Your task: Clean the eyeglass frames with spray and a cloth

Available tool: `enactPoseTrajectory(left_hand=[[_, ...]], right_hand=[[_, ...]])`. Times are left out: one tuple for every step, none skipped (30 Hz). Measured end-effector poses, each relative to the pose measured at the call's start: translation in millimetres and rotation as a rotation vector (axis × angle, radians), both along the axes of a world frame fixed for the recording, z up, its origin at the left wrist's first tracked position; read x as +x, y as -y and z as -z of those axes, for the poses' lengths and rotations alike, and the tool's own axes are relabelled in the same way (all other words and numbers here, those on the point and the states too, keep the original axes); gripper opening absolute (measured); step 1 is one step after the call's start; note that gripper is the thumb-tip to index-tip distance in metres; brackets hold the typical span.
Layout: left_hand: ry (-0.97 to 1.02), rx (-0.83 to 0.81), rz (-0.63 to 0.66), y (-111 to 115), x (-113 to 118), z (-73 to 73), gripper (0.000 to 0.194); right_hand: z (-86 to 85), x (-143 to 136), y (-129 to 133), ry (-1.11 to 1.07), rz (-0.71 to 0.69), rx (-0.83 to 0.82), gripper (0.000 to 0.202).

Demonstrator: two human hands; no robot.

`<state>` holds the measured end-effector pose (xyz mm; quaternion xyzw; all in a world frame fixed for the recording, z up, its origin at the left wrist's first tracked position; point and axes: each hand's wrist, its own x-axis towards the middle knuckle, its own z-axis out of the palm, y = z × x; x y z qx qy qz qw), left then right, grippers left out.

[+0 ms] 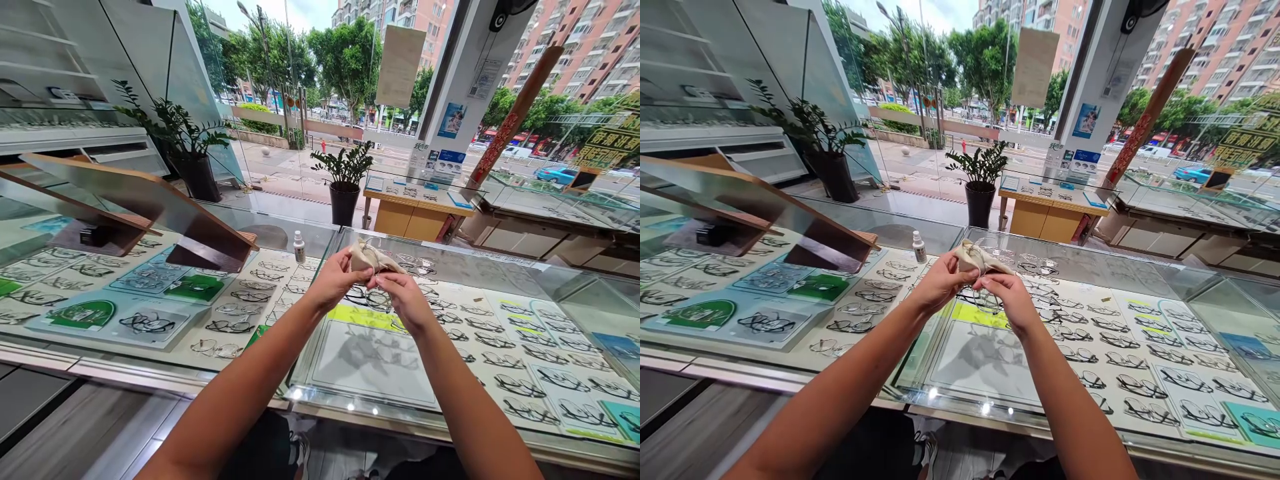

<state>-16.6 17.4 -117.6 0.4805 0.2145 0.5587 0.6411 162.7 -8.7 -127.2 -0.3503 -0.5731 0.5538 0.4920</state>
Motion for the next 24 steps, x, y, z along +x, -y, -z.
enactPoseTrajectory(left_hand=[[-0.011,0.001,-0.023,-1,1,1.9,0.048],[-0.022,-0.005,-0.045,-2,3,3.9,0.047],[-0.029,-0.013,-0.069,-3,4,5.9,0.047],[-0.030,-0.018,-0.096,-4,6,7.7,0.047],[-0.023,-0.018,-0.122,-5,7,9.1,0.048],[-0.011,-0.017,-0.142,-5,8,10.0,0.049],[0.005,-0.017,-0.150,-6,8,10.4,0.050],[0.020,-0.021,-0.144,-7,8,10.4,0.050],[0.032,-0.030,-0.122,-7,7,10.0,0.051],[0.044,-0.043,-0.093,-8,6,9.5,0.050],[0.059,-0.059,-0.061,-9,5,8.9,0.050],[0.079,-0.075,-0.031,-10,4,8.5,0.049],[0.101,-0.091,-0.005,-11,2,8.2,0.049],[0.121,-0.107,0.017,-12,1,8.1,0.049],[0.138,-0.125,0.036,-14,0,8.1,0.048],[0.151,-0.142,0.050,-15,-2,8.0,0.046],[0.157,-0.161,0.061,-17,-3,7.9,0.043],[0.159,-0.181,0.069,-19,-5,7.7,0.040],[0.155,-0.202,0.074,-21,-7,7.4,0.038],[0.145,-0.223,0.083,-22,-10,7.0,0.036],[0.127,-0.242,0.102,-24,-13,6.7,0.036],[0.104,-0.258,0.132,-26,-16,6.7,0.036],[0.075,-0.269,0.172,-27,-19,6.9,0.036],[0.045,-0.275,0.216,-29,-22,7.6,0.037]], right_hand=[[0.8,-2,1,-0.003,0.000,-0.003,0.025],[1.8,-4,2,-0.003,-0.002,-0.005,0.026],[2.6,-6,2,-0.001,-0.006,-0.006,0.026],[3.2,-8,3,0.002,-0.009,-0.005,0.027],[3.6,-9,4,0.003,-0.014,-0.002,0.027],[3.8,-10,4,0.003,-0.021,0.002,0.027],[3.9,-11,5,0.001,-0.028,0.007,0.026],[3.8,-11,5,-0.004,-0.032,0.011,0.026],[3.6,-11,4,-0.012,-0.034,0.011,0.025],[3.4,-11,4,-0.021,-0.032,0.008,0.025],[3.0,-10,3,-0.030,-0.026,0.001,0.024],[2.5,-9,2,-0.042,-0.015,-0.007,0.023],[1.8,-8,2,-0.056,-0.005,-0.016,0.023],[0.7,-7,1,-0.072,0.004,-0.025,0.022],[-0.7,-6,1,-0.092,0.009,-0.032,0.022],[-2.6,-4,1,-0.117,0.012,-0.037,0.022],[-5.0,-1,1,-0.144,0.014,-0.040,0.023],[-8.1,2,1,-0.167,0.016,-0.037,0.023],[-12.0,7,2,-0.179,0.022,-0.026,0.024],[-16.6,12,4,-0.175,0.033,0.002,0.024],[-22.1,18,5,-0.146,0.049,0.050,0.023],[-28.2,24,7,-0.085,0.065,0.120,0.022],[-34.9,30,9,0.011,0.079,0.214,0.021],[-42.0,35,12,0.140,0.090,0.324,0.022]])
